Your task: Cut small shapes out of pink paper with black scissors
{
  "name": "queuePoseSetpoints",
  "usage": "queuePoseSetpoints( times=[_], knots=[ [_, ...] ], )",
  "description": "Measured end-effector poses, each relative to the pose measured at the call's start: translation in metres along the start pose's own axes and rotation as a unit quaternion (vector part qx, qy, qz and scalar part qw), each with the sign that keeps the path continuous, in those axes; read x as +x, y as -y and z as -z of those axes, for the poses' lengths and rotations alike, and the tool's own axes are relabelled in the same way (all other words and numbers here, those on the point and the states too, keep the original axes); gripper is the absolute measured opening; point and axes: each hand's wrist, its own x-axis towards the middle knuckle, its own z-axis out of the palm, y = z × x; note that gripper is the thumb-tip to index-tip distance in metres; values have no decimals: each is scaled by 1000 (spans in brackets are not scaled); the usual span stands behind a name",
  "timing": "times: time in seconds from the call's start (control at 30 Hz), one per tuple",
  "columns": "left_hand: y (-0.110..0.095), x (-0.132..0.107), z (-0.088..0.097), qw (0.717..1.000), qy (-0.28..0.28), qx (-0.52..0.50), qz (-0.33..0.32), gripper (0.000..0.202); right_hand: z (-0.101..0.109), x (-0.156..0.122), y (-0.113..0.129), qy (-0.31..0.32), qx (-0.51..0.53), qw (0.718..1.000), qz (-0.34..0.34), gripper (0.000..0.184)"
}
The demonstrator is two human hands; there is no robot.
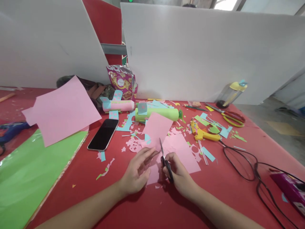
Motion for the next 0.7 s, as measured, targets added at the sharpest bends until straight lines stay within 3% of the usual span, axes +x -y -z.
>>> queuePoseSetpoints(
  times=[0.7],
  knots=[
    [-6, -1, 3, 999, 2, 34, 23, 50, 0, -2, 7, 42, -4, 999, -1, 33]
  ],
)
